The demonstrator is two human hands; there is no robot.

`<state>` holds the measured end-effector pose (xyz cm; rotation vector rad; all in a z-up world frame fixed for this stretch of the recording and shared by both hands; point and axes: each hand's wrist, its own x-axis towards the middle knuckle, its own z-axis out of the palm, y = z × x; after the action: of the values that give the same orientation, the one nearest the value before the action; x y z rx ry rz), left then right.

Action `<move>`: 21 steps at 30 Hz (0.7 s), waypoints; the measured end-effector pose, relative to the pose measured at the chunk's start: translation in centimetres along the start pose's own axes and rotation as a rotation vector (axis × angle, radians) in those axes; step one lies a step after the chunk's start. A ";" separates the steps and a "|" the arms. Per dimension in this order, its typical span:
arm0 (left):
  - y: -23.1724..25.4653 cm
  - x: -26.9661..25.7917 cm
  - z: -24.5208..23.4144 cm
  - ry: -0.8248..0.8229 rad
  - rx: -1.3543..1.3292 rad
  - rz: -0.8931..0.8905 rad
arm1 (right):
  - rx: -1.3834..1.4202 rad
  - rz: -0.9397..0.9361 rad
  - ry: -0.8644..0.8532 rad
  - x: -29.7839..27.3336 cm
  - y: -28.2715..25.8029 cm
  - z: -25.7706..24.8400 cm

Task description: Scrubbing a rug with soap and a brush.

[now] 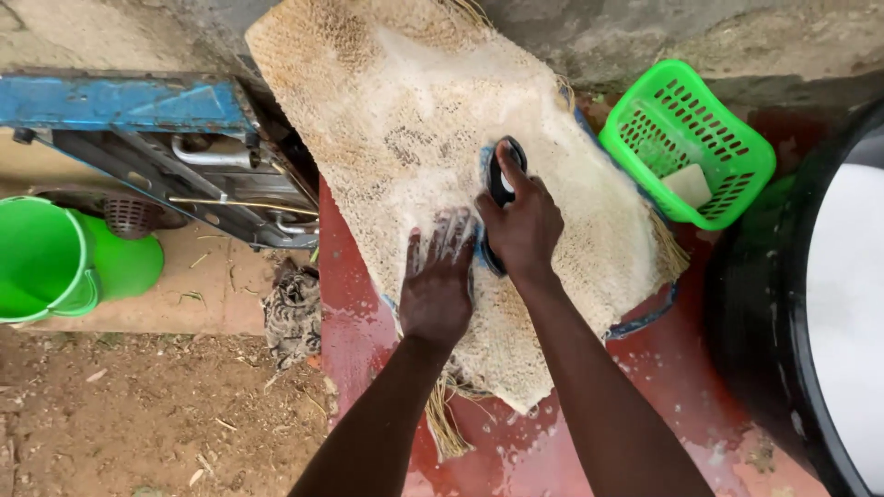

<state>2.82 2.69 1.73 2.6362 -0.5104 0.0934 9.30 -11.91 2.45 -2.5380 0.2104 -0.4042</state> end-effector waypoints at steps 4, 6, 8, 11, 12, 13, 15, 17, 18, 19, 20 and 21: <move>-0.5 0.3 0.9 -0.061 0.047 0.000 | 0.006 -0.003 -0.063 -8.6 -0.1 -4.2; -0.5 0.5 0.3 -0.020 0.084 0.001 | 0.107 0.099 -0.200 -13.9 -1.1 -6.8; -0.5 0.3 0.5 -0.060 0.073 -0.014 | 0.108 0.102 -0.209 -13.7 -0.7 -6.8; -0.7 0.0 1.9 -0.078 0.037 -0.019 | 0.062 0.046 -0.163 -9.6 1.3 -4.1; -0.9 -0.2 2.4 -0.058 0.017 -0.014 | 0.022 -0.013 -0.113 -7.6 1.9 -2.6; -1.0 0.1 1.5 -0.058 0.022 -0.019 | 0.028 -0.016 -0.117 -4.7 1.8 -1.2; -0.4 0.3 0.1 -0.072 0.000 -0.017 | -0.054 -0.034 -0.020 0.3 2.1 1.1; -0.4 0.3 0.3 -0.127 0.013 -0.041 | -0.037 -0.003 -0.058 -0.9 0.8 -0.4; -0.2 0.5 0.4 -0.178 0.020 -0.060 | -0.028 0.028 -0.091 -1.3 0.3 -1.3; -0.2 0.4 0.4 -0.175 0.015 -0.057 | -0.033 0.027 -0.087 -3.7 0.5 -2.2; -0.2 0.3 0.3 -0.089 0.013 -0.026 | -0.032 0.048 -0.140 -6.1 0.6 -3.1; -0.2 0.3 0.3 -0.003 0.010 0.005 | -0.030 0.070 -0.192 -8.5 0.7 -4.0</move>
<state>3.20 2.64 1.45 2.6456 -0.5185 0.0940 -0.10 -12.55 3.22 -2.5710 0.2332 -0.1293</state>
